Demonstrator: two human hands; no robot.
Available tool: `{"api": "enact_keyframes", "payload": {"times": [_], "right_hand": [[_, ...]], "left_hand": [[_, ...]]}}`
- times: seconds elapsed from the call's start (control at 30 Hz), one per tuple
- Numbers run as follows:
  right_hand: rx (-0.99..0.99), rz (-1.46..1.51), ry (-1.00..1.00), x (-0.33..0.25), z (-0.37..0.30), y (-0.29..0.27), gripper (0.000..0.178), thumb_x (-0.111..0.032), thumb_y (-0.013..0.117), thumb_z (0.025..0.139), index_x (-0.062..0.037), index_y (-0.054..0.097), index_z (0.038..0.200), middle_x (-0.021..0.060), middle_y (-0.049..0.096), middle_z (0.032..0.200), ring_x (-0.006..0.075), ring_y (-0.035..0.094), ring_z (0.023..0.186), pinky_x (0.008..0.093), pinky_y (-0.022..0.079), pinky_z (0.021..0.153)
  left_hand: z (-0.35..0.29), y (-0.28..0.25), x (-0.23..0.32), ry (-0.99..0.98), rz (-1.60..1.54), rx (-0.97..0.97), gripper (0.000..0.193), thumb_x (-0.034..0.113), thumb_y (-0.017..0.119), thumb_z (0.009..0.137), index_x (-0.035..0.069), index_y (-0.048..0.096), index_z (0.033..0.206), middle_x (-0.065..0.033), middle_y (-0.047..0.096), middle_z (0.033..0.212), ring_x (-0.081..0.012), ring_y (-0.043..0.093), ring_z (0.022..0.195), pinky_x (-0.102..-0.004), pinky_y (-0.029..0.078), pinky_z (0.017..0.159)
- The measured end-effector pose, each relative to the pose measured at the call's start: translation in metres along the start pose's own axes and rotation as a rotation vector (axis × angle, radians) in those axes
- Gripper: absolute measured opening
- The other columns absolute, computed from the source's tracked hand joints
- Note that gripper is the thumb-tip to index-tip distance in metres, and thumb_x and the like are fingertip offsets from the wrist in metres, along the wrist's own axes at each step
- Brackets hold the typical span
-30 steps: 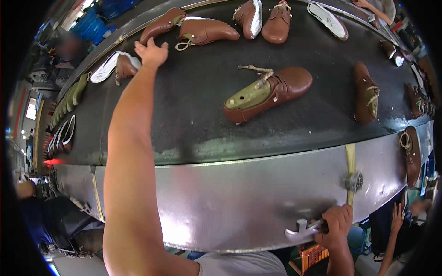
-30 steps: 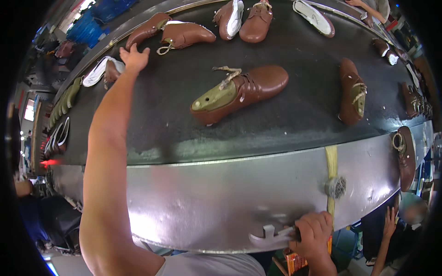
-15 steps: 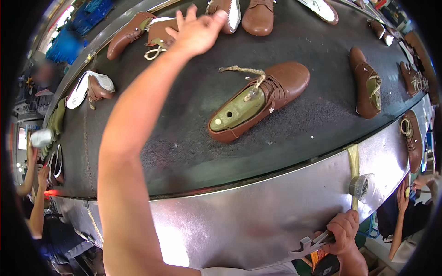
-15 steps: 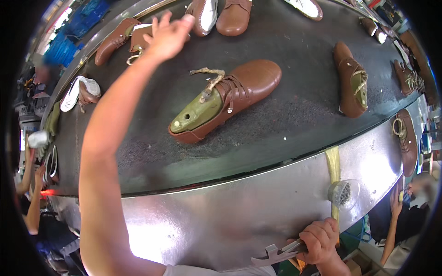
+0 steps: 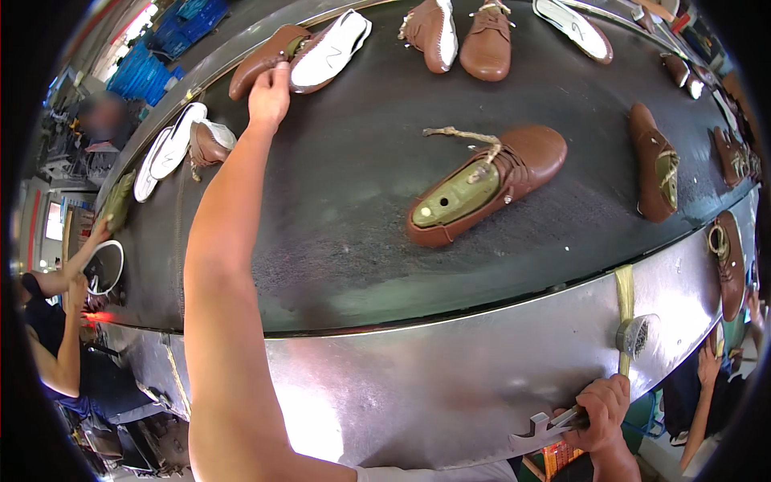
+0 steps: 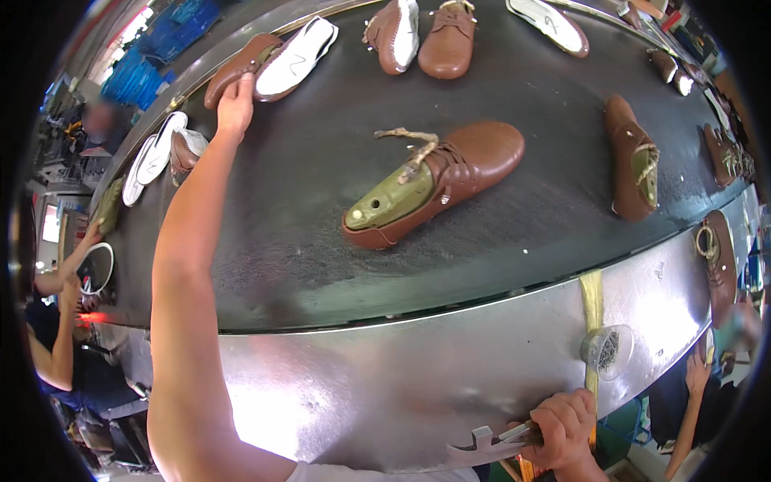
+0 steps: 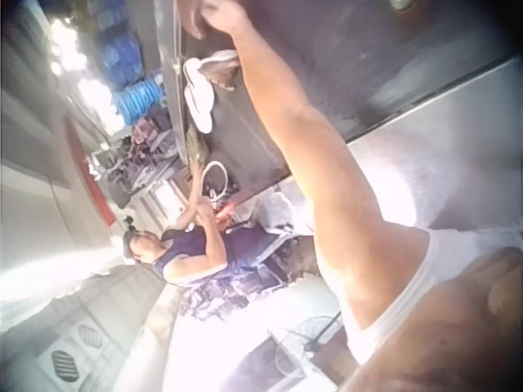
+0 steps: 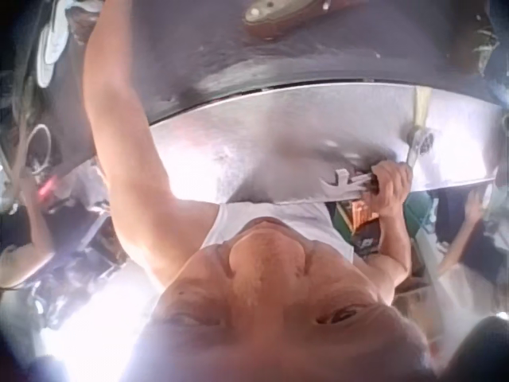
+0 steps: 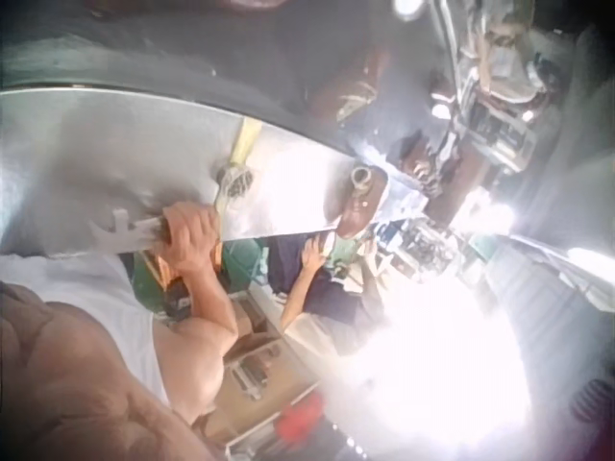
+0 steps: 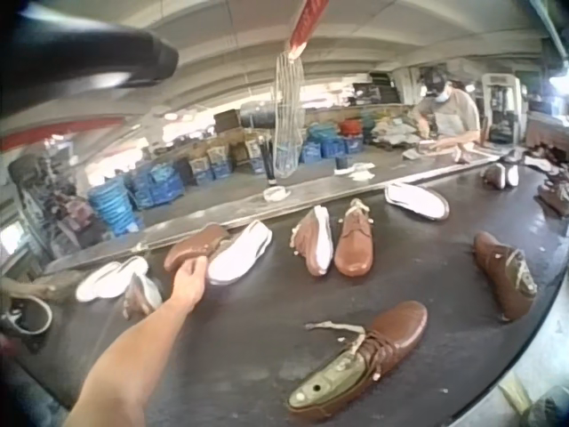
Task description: Pulling and stretching shoe uppers over lasts using a hand tool at a manufacturing conveyor belt.
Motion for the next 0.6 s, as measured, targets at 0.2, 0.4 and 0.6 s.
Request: {"api": "enact_keyframes", "payload": {"times": [0.2,0.4,0.6], "right_hand": [[-0.008,0.018,-0.005,-0.01,0.006,0.008,0.037,-0.023,0.078,0.069,-0.0071,0.051,0.089,0.0086,0.053,0.082,0.0282,0.053,0.068,0.0429,0.038,0.066],[0.004,-0.023,-0.005,-0.01,0.008,0.008,0.036,-0.024,0.077,0.07,-0.0069,0.051,0.089,0.0091,0.052,0.082,0.0281,0.053,0.069,0.0432,0.037,0.066],[0.011,-0.038,-0.009,-0.008,0.005,0.009,0.038,-0.023,0.076,0.067,-0.0063,0.051,0.089,0.01,0.052,0.081,0.0294,0.053,0.069,0.0439,0.038,0.067]], "left_hand": [[0.053,-0.079,-0.072,-0.141,0.494,0.302,0.1,0.045,0.069,0.083,0.004,0.013,0.155,-0.0237,0.003,0.161,-0.044,0.009,0.148,-0.0477,0.023,0.118],[0.021,-0.016,-0.041,-0.007,-0.141,0.094,0.072,0.057,0.054,0.091,-0.001,0.051,0.134,-0.0336,0.03,0.15,-0.047,0.039,0.133,-0.0508,0.034,0.11],[-0.017,0.034,0.025,-0.012,0.282,0.029,0.089,0.074,0.069,0.07,0.02,0.053,0.139,-0.0282,-0.006,0.16,-0.0414,0.01,0.148,-0.0499,0.03,0.113]]}}
Point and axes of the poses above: each hand's wrist, its own z-axis towards the middle knuckle, its own y-axis out of the palm, x = y × z, the point moved 9 cm from there along z, towards the middle knuckle
